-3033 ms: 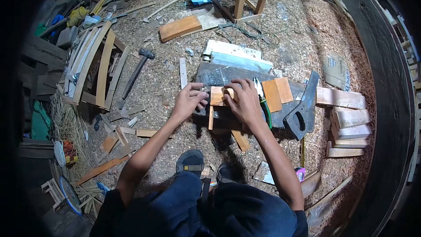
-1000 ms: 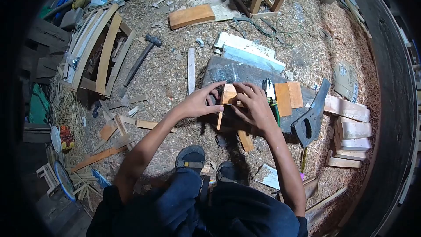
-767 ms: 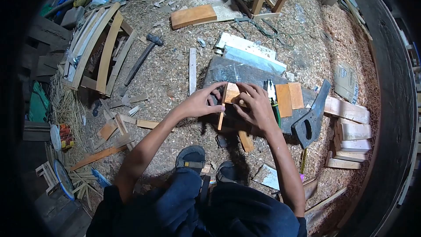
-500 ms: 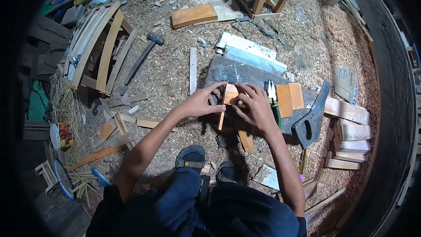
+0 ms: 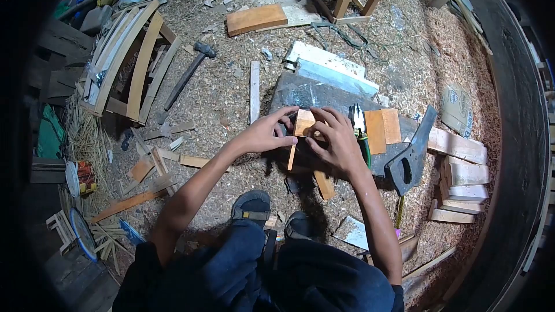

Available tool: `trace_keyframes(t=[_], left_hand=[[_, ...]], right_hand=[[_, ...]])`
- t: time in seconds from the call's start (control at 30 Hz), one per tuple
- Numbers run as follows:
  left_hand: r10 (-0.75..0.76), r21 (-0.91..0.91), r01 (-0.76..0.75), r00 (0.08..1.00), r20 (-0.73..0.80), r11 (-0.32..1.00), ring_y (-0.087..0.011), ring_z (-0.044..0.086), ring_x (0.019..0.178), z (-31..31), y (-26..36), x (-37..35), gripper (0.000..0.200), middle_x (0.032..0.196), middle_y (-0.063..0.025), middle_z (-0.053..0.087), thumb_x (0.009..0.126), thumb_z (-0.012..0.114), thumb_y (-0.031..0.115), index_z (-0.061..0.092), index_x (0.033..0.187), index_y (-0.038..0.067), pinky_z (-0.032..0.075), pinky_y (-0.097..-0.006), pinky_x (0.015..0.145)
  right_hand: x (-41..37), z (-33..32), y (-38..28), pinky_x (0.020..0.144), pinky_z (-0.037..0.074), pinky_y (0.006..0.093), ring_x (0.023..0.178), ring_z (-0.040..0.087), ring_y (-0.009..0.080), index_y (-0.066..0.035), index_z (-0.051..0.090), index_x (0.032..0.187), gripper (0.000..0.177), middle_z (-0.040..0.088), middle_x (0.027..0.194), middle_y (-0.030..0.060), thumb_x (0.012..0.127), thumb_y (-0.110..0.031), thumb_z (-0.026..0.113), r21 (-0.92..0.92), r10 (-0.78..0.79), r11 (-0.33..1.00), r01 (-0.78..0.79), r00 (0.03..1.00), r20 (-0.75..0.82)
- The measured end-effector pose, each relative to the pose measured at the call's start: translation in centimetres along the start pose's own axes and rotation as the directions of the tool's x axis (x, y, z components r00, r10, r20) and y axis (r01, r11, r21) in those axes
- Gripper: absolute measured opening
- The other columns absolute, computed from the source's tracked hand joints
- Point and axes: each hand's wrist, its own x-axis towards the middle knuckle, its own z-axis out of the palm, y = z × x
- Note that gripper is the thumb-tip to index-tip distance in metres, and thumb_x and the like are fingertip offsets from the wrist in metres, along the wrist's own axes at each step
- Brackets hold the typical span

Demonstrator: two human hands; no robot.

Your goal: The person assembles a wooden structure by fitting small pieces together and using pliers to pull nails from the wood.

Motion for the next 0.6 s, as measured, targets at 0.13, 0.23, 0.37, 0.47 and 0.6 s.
trace_keyframes(t=[0.13, 0.23, 0.37, 0.47, 0.6], left_hand=[[-0.001, -0.009, 0.001, 1.0, 0.011, 1.0, -0.0161, 0.068, 0.08, -0.13, -0.1, 0.02, 0.091, 0.114, -0.0112, 0.064, 0.085, 0.081, 0.04, 0.034, 0.158, 0.011, 0.054, -0.032, 0.076], [0.013, -0.022, -0.013, 1.0, 0.009, 1.0, -0.016, 0.067, 0.08, -0.08, -0.44, 0.07, 0.091, 0.114, -0.0111, 0.063, 0.086, 0.081, 0.041, 0.034, 0.157, 0.01, 0.054, -0.0319, 0.076], [0.008, -0.026, -0.008, 1.0, 0.013, 1.0, -0.0161, 0.067, 0.08, -0.08, -0.31, 0.09, 0.091, 0.114, -0.0114, 0.063, 0.085, 0.082, 0.041, 0.035, 0.157, 0.01, 0.054, -0.0321, 0.077], [-0.012, -0.043, 0.013, 1.0, 0.011, 0.999, -0.0159, 0.067, 0.081, -0.02, -0.22, 0.06, 0.091, 0.115, -0.0113, 0.064, 0.085, 0.082, 0.041, 0.036, 0.156, 0.01, 0.054, -0.0321, 0.077], [-0.011, -0.041, 0.011, 1.0, 0.005, 0.999, -0.0157, 0.067, 0.081, -0.02, -0.2, 0.05, 0.091, 0.115, -0.012, 0.064, 0.085, 0.082, 0.042, 0.036, 0.156, 0.01, 0.054, -0.032, 0.077]], right_hand=[[0.01, 0.01, -0.07, 0.112, 0.036, 0.0494, 0.137, 0.046, 0.0347, -0.007, 0.066, 0.1, 0.021, 0.056, 0.145, 0.0102, 0.086, -0.022, 0.073, 0.003, 0.0, 1.0, 0.0, 1.0, -0.005], [0.07, -0.06, -0.22, 0.112, 0.036, 0.0493, 0.136, 0.046, 0.0345, -0.008, 0.066, 0.1, 0.021, 0.056, 0.144, 0.0101, 0.086, -0.022, 0.073, 0.003, 0.002, 1.0, -0.002, 1.0, -0.011], [0.1, 0.02, -0.34, 0.112, 0.037, 0.0486, 0.135, 0.047, 0.0335, -0.008, 0.066, 0.099, 0.02, 0.057, 0.142, 0.0096, 0.086, -0.022, 0.073, -0.008, 0.013, 1.0, -0.013, 1.0, -0.023], [0.15, -0.13, -0.56, 0.111, 0.037, 0.0482, 0.135, 0.047, 0.0329, -0.008, 0.067, 0.1, 0.021, 0.057, 0.142, 0.0094, 0.086, -0.023, 0.074, -0.007, 0.018, 1.0, -0.018, 1.0, -0.016], [0.14, -0.03, -0.44, 0.111, 0.037, 0.048, 0.134, 0.048, 0.0326, -0.008, 0.067, 0.1, 0.021, 0.057, 0.142, 0.0089, 0.087, -0.023, 0.074, -0.001, 0.026, 1.0, -0.026, 1.0, -0.008]])
